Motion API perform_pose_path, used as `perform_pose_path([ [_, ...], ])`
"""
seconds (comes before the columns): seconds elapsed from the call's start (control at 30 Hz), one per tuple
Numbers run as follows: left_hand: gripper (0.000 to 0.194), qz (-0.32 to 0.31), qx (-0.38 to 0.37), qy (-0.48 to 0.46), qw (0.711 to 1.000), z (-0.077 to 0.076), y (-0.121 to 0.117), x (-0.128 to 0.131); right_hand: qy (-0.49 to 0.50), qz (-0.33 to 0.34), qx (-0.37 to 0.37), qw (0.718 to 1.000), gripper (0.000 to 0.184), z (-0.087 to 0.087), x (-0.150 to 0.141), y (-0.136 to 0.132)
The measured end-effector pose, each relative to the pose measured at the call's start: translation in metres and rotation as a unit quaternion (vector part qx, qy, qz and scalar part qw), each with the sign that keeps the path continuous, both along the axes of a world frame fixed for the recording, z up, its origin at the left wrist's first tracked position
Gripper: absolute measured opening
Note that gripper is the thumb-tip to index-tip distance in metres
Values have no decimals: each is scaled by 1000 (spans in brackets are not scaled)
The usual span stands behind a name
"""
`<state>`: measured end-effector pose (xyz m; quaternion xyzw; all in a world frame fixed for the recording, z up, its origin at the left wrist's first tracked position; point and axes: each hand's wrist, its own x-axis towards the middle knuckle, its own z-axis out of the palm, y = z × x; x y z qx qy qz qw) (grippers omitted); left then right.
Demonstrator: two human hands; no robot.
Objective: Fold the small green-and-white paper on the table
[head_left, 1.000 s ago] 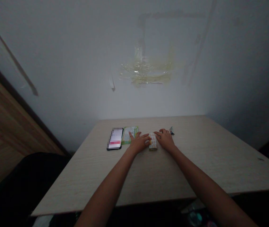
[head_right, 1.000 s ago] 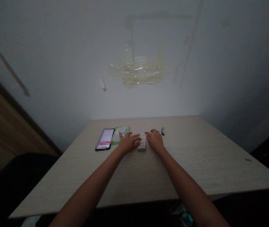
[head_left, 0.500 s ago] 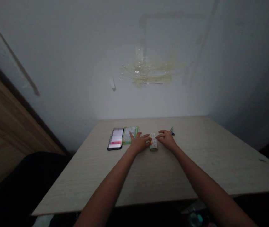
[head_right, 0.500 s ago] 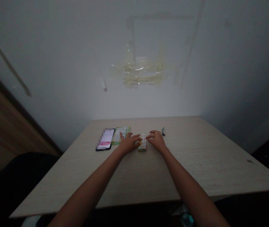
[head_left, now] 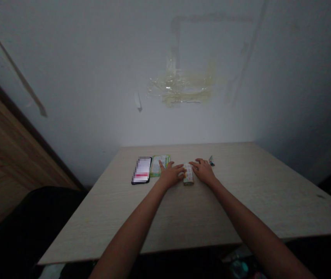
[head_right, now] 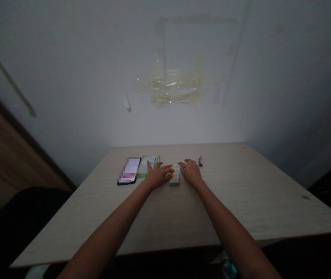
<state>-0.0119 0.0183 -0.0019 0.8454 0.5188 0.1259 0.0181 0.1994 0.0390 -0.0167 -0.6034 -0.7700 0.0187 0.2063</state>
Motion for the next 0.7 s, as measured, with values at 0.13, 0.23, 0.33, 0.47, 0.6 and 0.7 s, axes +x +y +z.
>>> perform_pose_path([
  [0.13, 31, 0, -5, 0, 1000, 2, 0, 0, 8, -4, 12, 1000, 37, -2, 1, -1],
  [0.23, 31, -1, -12, -3, 1000, 4, 1, -1, 45, 1, 6, 999, 34, -4, 4, 2],
  [0.33, 30, -4, -17, -11, 1000, 5, 0, -1, 74, 9, 8, 997, 32, -6, 6, 4],
  [0.47, 29, -2, -23, -16, 1000, 6, 0, -1, 82, 19, 11, 996, 34, -8, 8, 6],
  [0.6, 31, 1, -30, -12, 999, 7, 0, -1, 81, 28, 5, 996, 35, -7, 10, 8],
  [0.7, 31, 4, -30, -12, 999, 7, 0, -1, 76, 38, 0, 996, 36, -5, 12, 7],
])
